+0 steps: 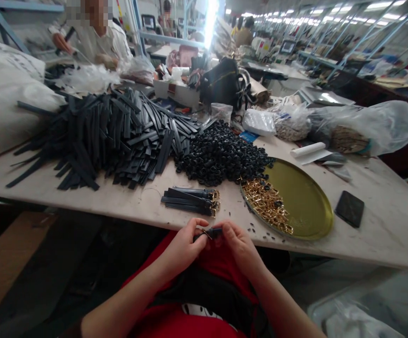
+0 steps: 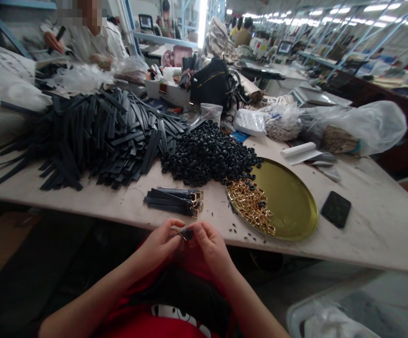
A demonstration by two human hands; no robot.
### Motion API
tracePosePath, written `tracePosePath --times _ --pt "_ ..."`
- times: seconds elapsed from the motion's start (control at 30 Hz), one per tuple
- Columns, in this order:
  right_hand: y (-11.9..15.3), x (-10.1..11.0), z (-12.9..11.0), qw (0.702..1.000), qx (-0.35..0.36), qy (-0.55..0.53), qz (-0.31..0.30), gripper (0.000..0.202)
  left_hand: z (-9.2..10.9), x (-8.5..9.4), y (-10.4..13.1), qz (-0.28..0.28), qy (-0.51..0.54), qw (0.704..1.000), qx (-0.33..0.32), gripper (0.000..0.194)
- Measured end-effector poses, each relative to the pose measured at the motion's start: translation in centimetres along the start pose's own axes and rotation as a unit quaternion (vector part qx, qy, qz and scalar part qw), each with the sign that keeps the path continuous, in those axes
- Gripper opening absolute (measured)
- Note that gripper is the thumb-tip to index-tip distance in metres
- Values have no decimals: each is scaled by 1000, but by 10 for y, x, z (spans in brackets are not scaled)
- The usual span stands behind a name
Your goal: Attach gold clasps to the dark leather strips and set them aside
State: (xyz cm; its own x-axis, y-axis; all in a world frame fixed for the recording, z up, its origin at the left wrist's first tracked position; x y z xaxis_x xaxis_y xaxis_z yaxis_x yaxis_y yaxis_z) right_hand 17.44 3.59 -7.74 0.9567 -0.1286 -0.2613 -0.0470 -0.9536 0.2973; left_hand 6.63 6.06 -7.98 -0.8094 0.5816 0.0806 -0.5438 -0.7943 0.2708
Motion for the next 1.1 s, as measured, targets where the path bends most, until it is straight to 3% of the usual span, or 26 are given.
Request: tracePosePath --times 0.17,0.3,0.37,0.5,0.67,0.77,0.87,0.97,1.1 --pt "-6 -6 14 994 -79 -70 -38 30 3 3 -4 -10 16 999 40 27" --pt "-4 -17 32 979 -146 -102 -97 37 7 12 -6 21 -71 995 65 27" --pt "-3 -18 38 976 -159 -116 -93 35 8 17 -7 44 -133 988 65 22" --pt "0 -13 35 980 -137 -134 -47 35 9 15 -5 40 -168 984 51 18" --pt "4 -12 28 985 -107 -131 -42 33 8 -6 11 -58 16 994 89 23" --pt "6 1 18 999 -30 -29 21 33 13 -10 21 -68 57 993 81 22" --pt "14 8 2 991 66 89 74 24 16 -12 31 -65 66 993 67 21" --pt "25 -3 -2 989 77 122 26 22 14 -16 41 -69 59 994 57 23" --pt "45 -18 3 996 15 77 -42 25 7 -21 56 -59 45 995 61 28"
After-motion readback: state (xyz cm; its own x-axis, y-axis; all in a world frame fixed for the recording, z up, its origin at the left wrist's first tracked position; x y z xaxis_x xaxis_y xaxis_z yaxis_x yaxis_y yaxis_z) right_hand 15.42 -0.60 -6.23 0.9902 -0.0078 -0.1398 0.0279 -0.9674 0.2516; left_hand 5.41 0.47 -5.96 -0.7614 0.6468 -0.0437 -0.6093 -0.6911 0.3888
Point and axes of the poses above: each hand's wrist, its own y-axis away from the middle knuckle, its own x-axis out of the back of the hand, z = x × y, the point moved 9 cm from there along -y, towards the middle knuckle, and after that the axes turned 1 degree about -y, right-handed, at the moved point
